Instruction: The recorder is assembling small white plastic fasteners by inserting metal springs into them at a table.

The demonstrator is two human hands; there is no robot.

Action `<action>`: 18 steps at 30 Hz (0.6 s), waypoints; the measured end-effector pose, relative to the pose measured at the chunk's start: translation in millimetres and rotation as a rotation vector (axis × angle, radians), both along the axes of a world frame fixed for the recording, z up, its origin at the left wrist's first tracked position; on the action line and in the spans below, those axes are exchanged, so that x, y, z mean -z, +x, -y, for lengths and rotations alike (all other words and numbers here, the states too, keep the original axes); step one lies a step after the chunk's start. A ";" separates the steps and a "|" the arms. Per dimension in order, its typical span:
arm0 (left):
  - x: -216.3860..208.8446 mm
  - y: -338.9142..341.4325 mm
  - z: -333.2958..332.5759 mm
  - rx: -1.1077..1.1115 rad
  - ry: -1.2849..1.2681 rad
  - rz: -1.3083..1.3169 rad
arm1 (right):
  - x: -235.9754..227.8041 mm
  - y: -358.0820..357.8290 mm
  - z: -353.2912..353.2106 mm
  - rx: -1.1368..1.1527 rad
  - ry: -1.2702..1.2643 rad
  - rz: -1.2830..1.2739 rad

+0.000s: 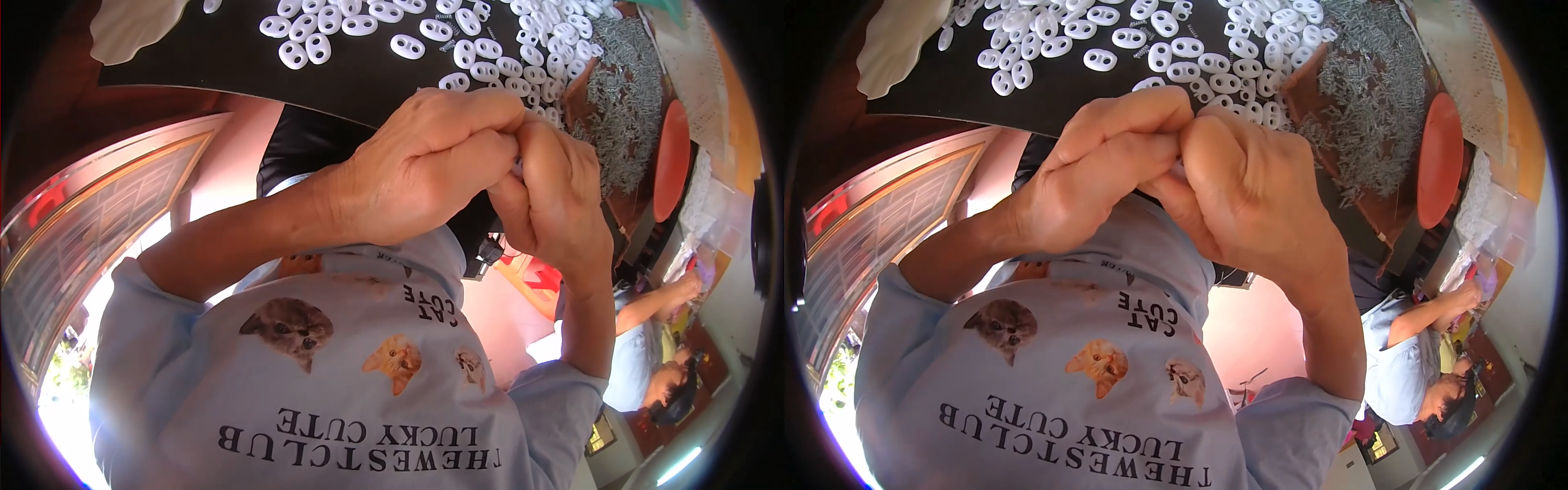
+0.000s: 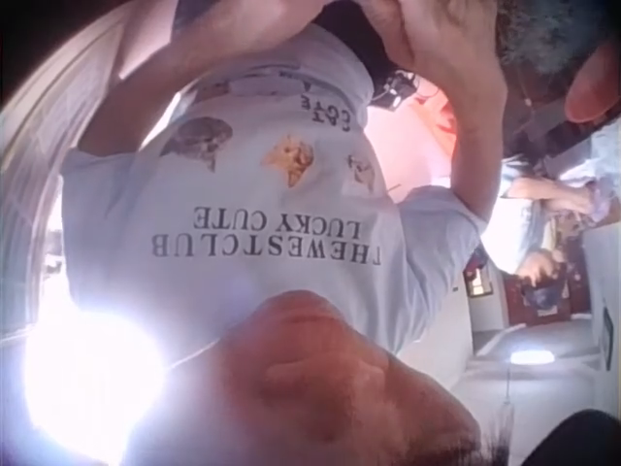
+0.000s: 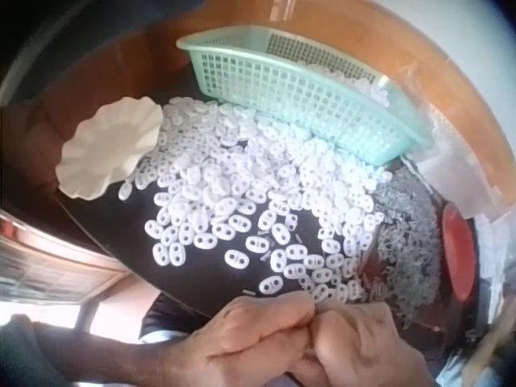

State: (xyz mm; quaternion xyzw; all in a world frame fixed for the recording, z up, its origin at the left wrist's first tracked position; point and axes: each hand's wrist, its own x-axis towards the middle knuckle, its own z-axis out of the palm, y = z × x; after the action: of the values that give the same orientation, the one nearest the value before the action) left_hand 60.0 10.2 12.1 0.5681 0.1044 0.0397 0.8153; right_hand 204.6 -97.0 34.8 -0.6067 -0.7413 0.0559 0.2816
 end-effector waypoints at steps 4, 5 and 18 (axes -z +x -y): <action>6.3 3.8 5.6 -0.088 0.040 0.047 | -0.9 0.0 -1.9 -0.023 0.020 -0.001; 8.8 5.0 8.3 -0.206 0.037 0.092 | -0.2 -0.1 -2.3 -0.031 0.036 0.006; -1.0 -1.6 3.9 -0.149 0.122 0.053 | -6.0 7.0 14.7 0.022 -0.094 0.046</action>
State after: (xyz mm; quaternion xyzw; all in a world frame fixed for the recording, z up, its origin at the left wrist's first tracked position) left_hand 58.4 6.2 13.2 0.6061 0.1220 0.1214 0.7765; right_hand 211.6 -111.6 40.9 -0.6287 -0.7372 0.0738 0.2362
